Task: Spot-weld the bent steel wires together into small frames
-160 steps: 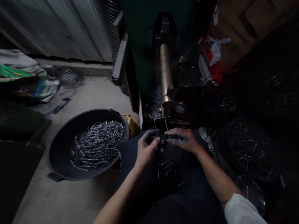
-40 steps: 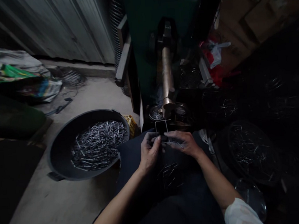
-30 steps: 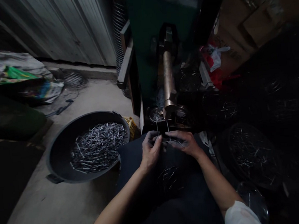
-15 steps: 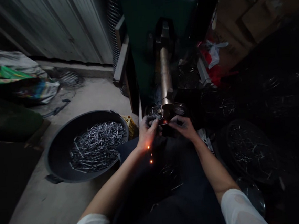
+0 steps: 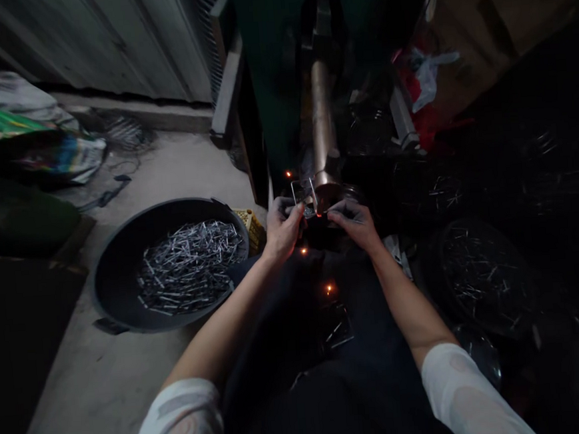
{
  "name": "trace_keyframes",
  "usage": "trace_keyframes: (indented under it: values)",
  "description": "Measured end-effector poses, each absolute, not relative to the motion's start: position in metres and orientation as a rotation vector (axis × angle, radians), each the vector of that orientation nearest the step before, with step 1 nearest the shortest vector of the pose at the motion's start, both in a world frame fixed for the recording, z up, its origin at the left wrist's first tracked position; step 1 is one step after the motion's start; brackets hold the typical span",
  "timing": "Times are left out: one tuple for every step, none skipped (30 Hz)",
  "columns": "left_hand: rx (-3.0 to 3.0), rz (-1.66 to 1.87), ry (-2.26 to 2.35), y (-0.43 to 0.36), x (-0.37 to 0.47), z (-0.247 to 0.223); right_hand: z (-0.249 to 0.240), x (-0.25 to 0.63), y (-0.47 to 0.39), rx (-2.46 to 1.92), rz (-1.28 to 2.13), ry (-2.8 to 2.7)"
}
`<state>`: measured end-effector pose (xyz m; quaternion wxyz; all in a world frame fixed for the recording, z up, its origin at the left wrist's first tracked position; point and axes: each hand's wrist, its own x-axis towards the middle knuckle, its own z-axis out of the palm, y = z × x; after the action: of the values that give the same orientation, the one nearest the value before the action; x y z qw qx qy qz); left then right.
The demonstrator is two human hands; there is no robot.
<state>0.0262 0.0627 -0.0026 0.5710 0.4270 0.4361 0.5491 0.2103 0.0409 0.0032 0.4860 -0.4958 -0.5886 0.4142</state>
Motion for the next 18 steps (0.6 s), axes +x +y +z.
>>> trace_keyframes:
  values:
    - [0.979,1.304,1.036,0.062,0.022,-0.004,0.002,0.214,0.036,-1.213,1.005,-1.422]
    - [0.936,1.336,1.059,0.06,0.014,-0.007,0.0,0.219,0.03,-1.222,1.001,-1.413]
    - [0.883,1.374,1.09,0.058,0.002,-0.009,-0.003,0.225,0.022,-1.232,1.006,-1.4]
    - [0.8,1.431,1.122,0.056,-0.012,-0.013,-0.008,0.233,0.013,-1.243,1.019,-1.379]
    - [0.694,1.507,1.155,0.053,-0.028,-0.017,-0.013,0.241,0.002,-1.26,1.04,-1.347]
    - [0.637,1.55,1.192,0.048,-0.044,-0.021,-0.02,0.249,-0.009,-1.283,1.067,-1.307]
    - [0.596,1.565,1.225,0.042,-0.059,-0.025,-0.026,0.256,-0.02,-1.312,1.101,-1.258]
    - [0.56,1.559,1.253,0.034,-0.07,-0.029,-0.033,0.263,-0.03,-1.343,1.133,-1.205]
    - [0.552,1.488,1.269,0.023,-0.077,-0.032,-0.039,0.267,-0.038,-1.37,1.154,-1.154]
    - [0.596,1.42,1.296,0.01,-0.079,-0.035,-0.044,0.271,-0.044,-1.388,1.163,-1.113]
    - [0.72,1.309,1.314,-0.006,-0.076,-0.038,-0.048,0.273,-0.048,-1.394,1.166,-1.081]
    - [0.936,1.135,1.309,-0.022,-0.068,-0.04,-0.051,0.273,-0.05,-1.393,1.166,-1.058]
    - [1.208,0.91,1.267,-0.039,-0.057,-0.042,-0.053,0.272,-0.05,-1.39,1.166,-1.043]
    - [1.486,0.645,1.189,-0.055,-0.044,-0.043,-0.054,0.271,-0.049,-1.388,1.169,-1.036]
    - [1.722,0.412,1.156,-0.07,-0.031,-0.043,-0.054,0.27,-0.048,-1.392,1.174,-1.034]
    - [1.915,0.2,1.148,-0.084,-0.02,-0.044,-0.054,0.269,-0.047,-1.4,1.181,-1.037]
    - [2.068,0.029,1.15,-0.094,-0.012,-0.044,-0.054,0.268,-0.046,-1.409,1.183,-1.045]
    - [2.179,-0.089,1.166,-0.102,-0.007,-0.043,-0.053,0.268,-0.045,-1.416,1.183,-1.058]
